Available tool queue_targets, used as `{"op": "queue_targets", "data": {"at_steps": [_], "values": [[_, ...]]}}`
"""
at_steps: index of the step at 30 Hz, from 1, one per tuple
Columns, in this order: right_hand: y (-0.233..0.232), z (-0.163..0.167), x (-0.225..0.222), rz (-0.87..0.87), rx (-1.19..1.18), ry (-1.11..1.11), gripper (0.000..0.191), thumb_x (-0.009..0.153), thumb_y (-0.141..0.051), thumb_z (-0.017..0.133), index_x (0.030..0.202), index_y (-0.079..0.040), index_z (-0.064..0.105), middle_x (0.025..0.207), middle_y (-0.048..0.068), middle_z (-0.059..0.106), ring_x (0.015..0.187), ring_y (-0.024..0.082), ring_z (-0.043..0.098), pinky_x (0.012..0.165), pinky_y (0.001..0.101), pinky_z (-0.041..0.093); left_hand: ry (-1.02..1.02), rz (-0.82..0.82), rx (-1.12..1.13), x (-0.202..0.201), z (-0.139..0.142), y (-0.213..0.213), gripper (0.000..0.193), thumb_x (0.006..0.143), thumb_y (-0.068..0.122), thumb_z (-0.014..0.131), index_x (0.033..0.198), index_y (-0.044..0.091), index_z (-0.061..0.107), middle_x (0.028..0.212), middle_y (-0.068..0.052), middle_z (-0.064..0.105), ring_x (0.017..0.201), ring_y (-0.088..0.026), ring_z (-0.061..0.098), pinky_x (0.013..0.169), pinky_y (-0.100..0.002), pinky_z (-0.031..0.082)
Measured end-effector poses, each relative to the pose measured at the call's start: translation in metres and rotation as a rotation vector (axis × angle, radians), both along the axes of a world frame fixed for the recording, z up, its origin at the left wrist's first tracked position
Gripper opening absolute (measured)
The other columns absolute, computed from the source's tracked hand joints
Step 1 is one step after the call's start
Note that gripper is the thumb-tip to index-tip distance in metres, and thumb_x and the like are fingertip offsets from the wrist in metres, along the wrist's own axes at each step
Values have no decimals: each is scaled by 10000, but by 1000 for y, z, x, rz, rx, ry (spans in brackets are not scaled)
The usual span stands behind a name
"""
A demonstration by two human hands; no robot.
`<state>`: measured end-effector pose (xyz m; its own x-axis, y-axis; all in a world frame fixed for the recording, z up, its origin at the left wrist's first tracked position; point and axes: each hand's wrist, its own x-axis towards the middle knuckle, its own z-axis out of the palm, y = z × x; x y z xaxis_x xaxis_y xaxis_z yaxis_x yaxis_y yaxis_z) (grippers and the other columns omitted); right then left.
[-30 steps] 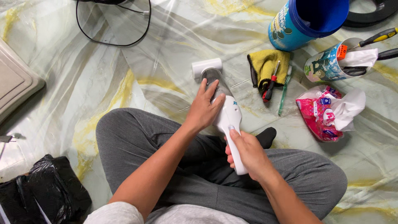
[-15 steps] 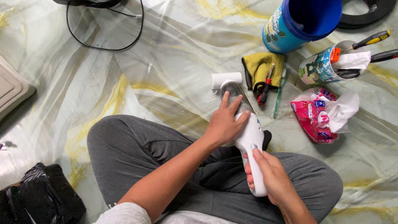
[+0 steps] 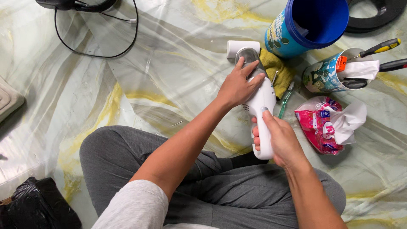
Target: The person sits on the floor and services a handheld vacuum. They wipe the dust filter with tissue, empty debris from the dust canister into a blue bucket, brush the filter and housing with a toothbrush, unscrew the housing with a screwdriver, and reassemble the canister onto the motor body.
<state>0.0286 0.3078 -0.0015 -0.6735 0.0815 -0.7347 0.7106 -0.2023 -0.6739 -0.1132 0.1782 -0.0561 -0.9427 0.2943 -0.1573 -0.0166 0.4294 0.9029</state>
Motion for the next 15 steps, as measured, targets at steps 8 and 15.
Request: {"op": "queue_targets", "data": {"at_steps": [8, 15], "values": [[-32, 14, 47, 22, -72, -62, 455, 1001, -434, 512, 1124, -6, 609, 709, 42, 594, 508, 117, 546, 433, 300, 471, -31, 50, -12, 56, -1, -39, 606, 904, 478, 644, 1436, 192, 592, 1608, -284, 344, 1299, -435, 570, 1082, -431, 464], [-68, 28, 104, 172, -44, -174, 457, 988, -447, 486, 1095, -27, 627, 688, 39, 582, 484, 119, 542, 426, 305, 481, -41, 143, -35, 136, 20, -98, 595, 929, 430, 656, 1443, 140, 585, 1598, -306, 322, 1365, -461, 490, 1095, -454, 428]]}}
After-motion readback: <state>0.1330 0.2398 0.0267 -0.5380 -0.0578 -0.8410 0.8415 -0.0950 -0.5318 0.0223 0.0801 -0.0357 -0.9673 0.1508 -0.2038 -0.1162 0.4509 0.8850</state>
